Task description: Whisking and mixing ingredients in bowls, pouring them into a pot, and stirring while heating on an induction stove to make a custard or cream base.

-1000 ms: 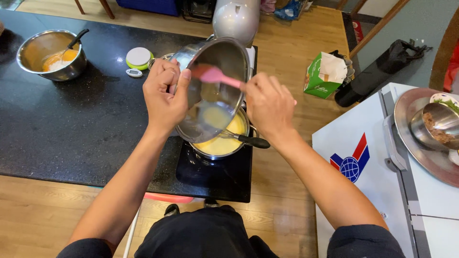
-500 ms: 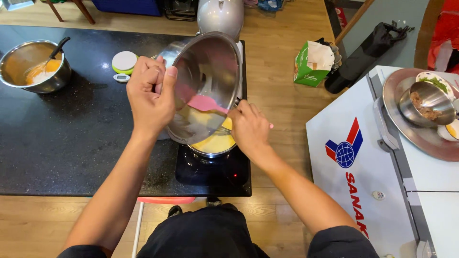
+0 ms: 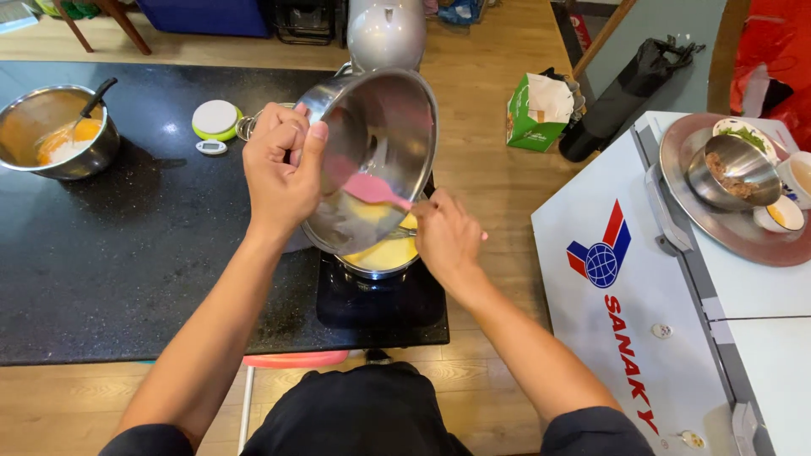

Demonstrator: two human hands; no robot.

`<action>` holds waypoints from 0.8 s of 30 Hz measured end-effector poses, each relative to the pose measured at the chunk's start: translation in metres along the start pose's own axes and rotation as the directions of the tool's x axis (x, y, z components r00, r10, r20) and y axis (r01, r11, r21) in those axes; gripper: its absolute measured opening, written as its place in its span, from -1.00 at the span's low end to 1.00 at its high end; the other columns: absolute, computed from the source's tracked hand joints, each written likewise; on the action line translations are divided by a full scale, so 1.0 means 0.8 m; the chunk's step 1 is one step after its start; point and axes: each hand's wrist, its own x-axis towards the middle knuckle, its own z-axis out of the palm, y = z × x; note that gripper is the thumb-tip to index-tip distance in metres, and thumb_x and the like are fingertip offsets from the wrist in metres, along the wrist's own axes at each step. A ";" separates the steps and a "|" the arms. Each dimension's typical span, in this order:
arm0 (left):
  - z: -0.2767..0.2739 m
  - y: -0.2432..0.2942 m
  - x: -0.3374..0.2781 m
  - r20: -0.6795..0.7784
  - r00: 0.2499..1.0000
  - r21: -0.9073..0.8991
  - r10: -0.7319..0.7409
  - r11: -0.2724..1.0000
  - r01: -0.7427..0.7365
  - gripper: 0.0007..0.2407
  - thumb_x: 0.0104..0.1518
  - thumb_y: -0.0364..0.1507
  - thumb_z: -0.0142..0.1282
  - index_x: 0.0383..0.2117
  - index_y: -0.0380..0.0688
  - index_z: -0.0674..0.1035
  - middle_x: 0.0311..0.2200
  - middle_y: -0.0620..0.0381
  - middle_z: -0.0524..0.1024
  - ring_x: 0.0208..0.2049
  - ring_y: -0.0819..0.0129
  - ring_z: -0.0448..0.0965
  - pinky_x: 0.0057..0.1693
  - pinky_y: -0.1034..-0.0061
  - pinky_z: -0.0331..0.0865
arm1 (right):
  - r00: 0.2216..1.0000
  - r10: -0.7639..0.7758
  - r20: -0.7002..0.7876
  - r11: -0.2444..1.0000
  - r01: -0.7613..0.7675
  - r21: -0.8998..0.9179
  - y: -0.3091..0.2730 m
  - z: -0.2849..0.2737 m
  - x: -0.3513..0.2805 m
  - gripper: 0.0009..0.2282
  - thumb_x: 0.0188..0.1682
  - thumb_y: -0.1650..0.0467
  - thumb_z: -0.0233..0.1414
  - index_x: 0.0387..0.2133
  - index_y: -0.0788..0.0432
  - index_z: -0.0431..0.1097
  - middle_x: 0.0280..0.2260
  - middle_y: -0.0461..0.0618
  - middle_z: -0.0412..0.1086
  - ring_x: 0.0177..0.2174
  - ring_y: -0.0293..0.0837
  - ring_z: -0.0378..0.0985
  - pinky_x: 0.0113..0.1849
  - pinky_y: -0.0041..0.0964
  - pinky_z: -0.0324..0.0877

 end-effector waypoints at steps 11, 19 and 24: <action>0.010 -0.007 0.005 0.063 0.998 0.011 -0.002 1.000 0.001 -0.62 0.30 -0.63 0.14 -0.61 -0.28 0.17 -0.46 0.09 0.25 -0.37 0.37 0.26 0.27 0.35 0.39 | 0.926 -0.134 -0.353 0.991 0.131 -0.033 -0.046 -0.063 0.085 -0.92 -0.09 0.51 0.16 -0.40 0.06 0.54 -0.38 -0.09 0.33 -0.31 -0.04 0.44 -0.35 -0.06 0.26; 0.000 0.019 0.005 0.154 0.979 0.067 0.134 0.987 -0.146 -0.68 0.24 -0.65 0.17 -0.60 -0.31 0.25 -0.46 0.04 0.28 -0.36 0.23 0.31 0.32 0.19 0.42 | 0.992 0.039 -0.118 0.993 -0.052 -0.103 -0.008 0.026 0.021 -0.88 -0.10 0.50 0.10 -0.37 0.07 0.58 -0.40 0.03 0.32 -0.33 0.02 0.50 -0.40 -0.03 0.40; -0.006 0.012 -0.006 0.189 0.966 0.089 0.175 0.977 -0.194 -0.70 0.18 -0.64 0.20 -0.62 -0.29 0.30 -0.46 0.03 0.31 -0.37 0.17 0.32 0.24 0.21 0.47 | 0.979 0.190 0.076 0.979 -0.195 0.062 -0.029 -0.001 0.002 -0.92 -0.14 0.46 0.16 -0.43 0.02 0.58 -0.37 -0.03 0.40 -0.39 0.05 0.53 -0.41 0.00 0.42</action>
